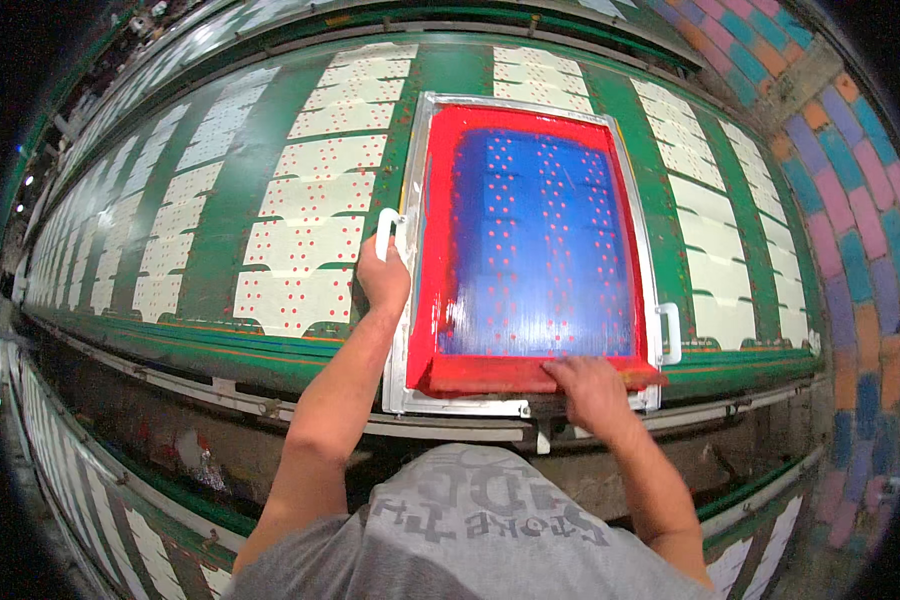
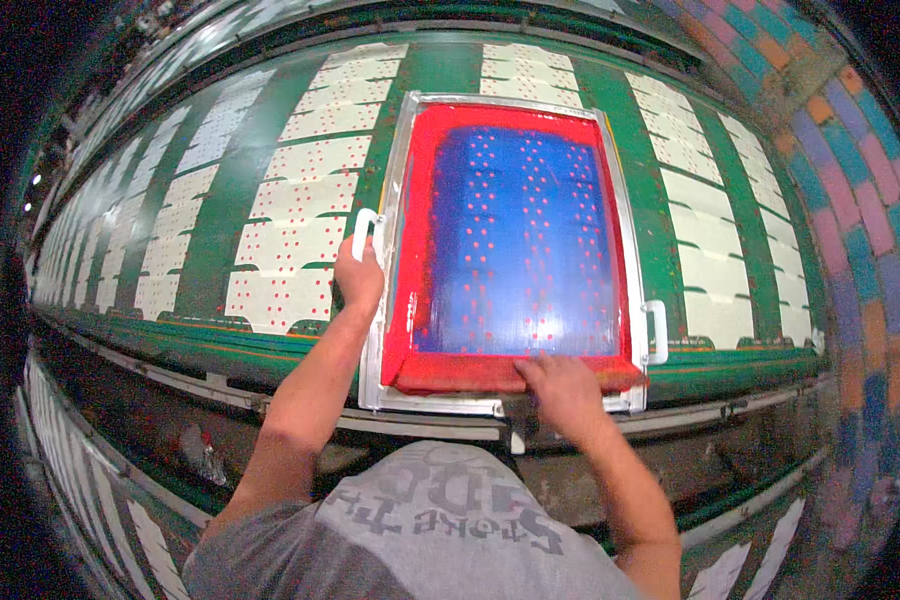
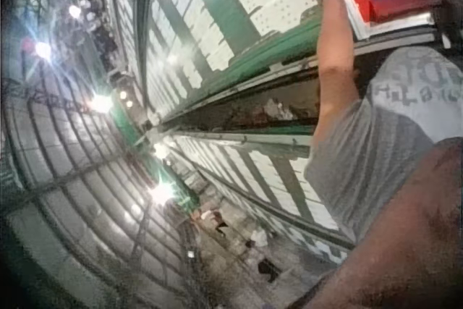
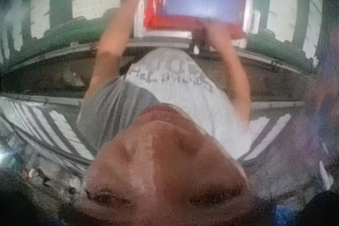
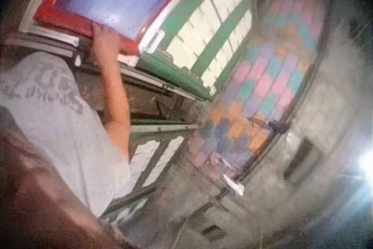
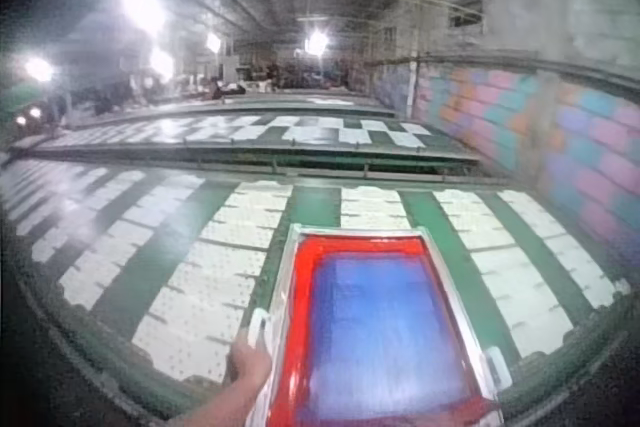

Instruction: The person repeatedly positions a screen-printing frame over white tiles on a green conveyor and uses a squeegee to pull red ink across the mesh. The person lifts the frame, repositions it, and repeats the squeegee stroke multiple times. The person also wipes the frame edges with a white cloth between strokes.

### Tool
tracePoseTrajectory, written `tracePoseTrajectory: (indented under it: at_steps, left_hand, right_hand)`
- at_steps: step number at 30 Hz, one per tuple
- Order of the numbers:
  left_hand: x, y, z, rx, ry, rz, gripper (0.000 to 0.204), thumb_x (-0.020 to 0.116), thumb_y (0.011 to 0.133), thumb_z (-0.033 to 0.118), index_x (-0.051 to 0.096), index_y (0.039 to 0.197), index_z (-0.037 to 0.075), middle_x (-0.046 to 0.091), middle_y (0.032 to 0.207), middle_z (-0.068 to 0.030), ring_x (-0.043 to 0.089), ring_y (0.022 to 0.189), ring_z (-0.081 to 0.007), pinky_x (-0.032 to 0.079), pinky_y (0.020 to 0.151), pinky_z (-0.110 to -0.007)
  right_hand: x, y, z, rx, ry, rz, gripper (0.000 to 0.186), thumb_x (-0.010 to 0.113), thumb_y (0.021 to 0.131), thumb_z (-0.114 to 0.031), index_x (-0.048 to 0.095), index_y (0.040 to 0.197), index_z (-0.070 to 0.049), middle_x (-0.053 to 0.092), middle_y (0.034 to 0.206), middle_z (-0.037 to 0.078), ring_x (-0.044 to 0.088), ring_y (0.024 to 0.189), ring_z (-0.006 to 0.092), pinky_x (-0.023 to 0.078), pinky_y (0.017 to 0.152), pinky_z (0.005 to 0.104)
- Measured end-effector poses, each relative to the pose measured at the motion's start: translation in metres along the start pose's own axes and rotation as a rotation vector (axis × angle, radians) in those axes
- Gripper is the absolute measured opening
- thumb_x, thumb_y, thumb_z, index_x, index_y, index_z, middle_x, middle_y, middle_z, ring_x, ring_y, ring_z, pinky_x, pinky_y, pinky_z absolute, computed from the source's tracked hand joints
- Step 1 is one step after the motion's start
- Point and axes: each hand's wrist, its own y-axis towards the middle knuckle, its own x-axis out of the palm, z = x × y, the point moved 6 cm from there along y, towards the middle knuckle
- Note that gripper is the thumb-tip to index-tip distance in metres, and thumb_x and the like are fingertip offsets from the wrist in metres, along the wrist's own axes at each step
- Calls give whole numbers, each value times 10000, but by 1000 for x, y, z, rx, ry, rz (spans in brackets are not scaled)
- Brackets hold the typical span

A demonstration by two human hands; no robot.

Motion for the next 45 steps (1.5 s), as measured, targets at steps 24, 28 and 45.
tracePoseTrajectory:
  at_steps: [24,28,45]
  left_hand:
    - [2,-4,5,-36,41,-67,324,603,981,-23,661,1299,5,742,1196,-155,712,1111,-303,532,998,-416]
    - [2,-5,6,-32,57,-73,313,597,1009,13,662,1315,-9,742,1211,-152,693,1136,-265,516,1020,-404]
    - [3,-4,8,13,142,-41,250,571,1053,80,675,1254,-27,702,1138,-167,666,1046,-265,524,963,-397]
  right_hand:
    - [-18,118,70,-110,-22,342,422,661,836,-68,742,1248,-107,745,1138,128,713,1051,336,543,903,476]
    - [-28,201,122,-127,-10,350,389,682,820,-65,753,1200,-111,744,1054,153,728,996,366,580,854,517]
    - [-46,389,227,-94,-170,447,423,664,865,-89,742,1277,-146,755,1114,148,728,1055,378,582,886,533]
